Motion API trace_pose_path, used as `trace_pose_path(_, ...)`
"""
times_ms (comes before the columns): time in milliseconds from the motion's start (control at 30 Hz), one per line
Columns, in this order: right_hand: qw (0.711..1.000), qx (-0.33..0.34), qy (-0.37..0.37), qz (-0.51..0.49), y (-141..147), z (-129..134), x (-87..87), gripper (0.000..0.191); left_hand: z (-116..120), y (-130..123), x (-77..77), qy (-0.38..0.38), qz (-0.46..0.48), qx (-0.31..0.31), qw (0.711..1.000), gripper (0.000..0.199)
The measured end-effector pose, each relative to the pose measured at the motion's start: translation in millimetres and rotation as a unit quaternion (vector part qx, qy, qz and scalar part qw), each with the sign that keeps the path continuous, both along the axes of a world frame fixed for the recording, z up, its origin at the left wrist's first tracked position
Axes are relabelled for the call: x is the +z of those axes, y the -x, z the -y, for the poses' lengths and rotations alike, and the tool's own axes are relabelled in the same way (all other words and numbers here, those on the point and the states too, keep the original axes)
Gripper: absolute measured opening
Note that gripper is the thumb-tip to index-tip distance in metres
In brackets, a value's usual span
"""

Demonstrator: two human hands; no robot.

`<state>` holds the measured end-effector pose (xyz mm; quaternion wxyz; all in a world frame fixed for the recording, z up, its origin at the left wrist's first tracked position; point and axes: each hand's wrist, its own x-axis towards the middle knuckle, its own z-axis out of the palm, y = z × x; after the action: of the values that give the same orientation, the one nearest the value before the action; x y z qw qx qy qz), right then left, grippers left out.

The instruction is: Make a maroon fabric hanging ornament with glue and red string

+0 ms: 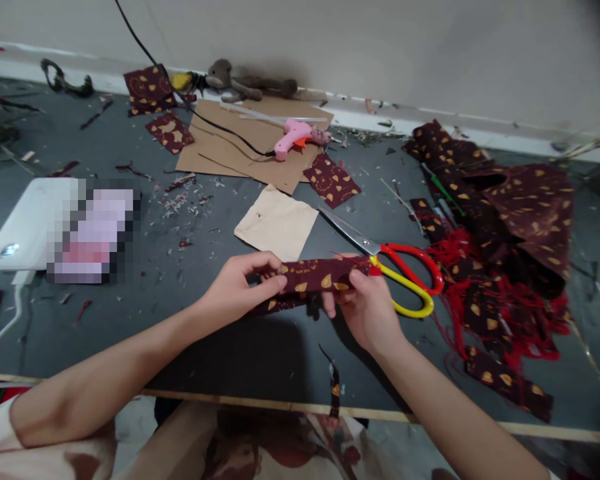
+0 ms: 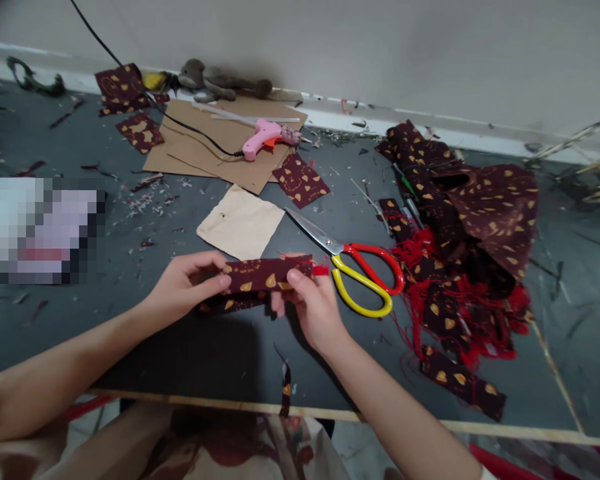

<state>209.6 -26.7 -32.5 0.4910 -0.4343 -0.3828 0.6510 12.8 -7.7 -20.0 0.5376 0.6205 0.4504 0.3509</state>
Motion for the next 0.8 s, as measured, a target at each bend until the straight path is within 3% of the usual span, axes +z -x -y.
trace_pose_path(67, 0.998, 0.000, -0.010, 0.059, -7, -2, 1.9, 0.019, -2, 3, -2.3, -0.021, 0.012, 0.056, 0.998, 0.015)
trace_pose_path(167, 0.969, 0.178, -0.041, 0.167, -11, -1, 6.0, 0.008, -2, 5, -7.0, -0.044, 0.026, 0.118, 0.992, 0.019)
trace_pose_path(233, 0.922, 0.277, -0.105, 0.248, -9, 3, 6.5, 0.005, 1, 6, -9.5, -0.046, 0.063, 0.099, 0.992, 0.024)
trace_pose_path(267, 0.903, 0.284, -0.155, 0.283, -7, 5, 5.5, 0.009, 3, 6, -10.2, -0.046, 0.097, 0.064, 0.992, 0.029)
trace_pose_path(367, 0.868, 0.182, -0.309, 0.344, -4, 11, -1.0, 0.020, 7, 7, -9.0, -0.077, 0.170, -0.069, 0.980, 0.057)
trace_pose_path(400, 0.857, 0.144, -0.346, 0.354, -4, 12, -3.3, 0.022, 8, 7, -7.7, -0.112, 0.158, -0.104, 0.976, 0.060)
trace_pose_path(467, 0.836, 0.109, -0.387, 0.374, -5, 12, -6.3, 0.021, 8, 6, -4.9, -0.206, 0.095, -0.142, 0.964, 0.045)
trace_pose_path(600, 0.825, 0.093, -0.394, 0.394, -8, 11, -6.3, 0.019, 6, 3, -2.7, -0.336, 0.030, -0.156, 0.928, 0.025)
trace_pose_path(800, 0.823, 0.078, -0.396, 0.399, -8, 9, -10.3, 0.021, 5, 3, -3.2, -0.365, 0.026, -0.183, 0.912, 0.026)
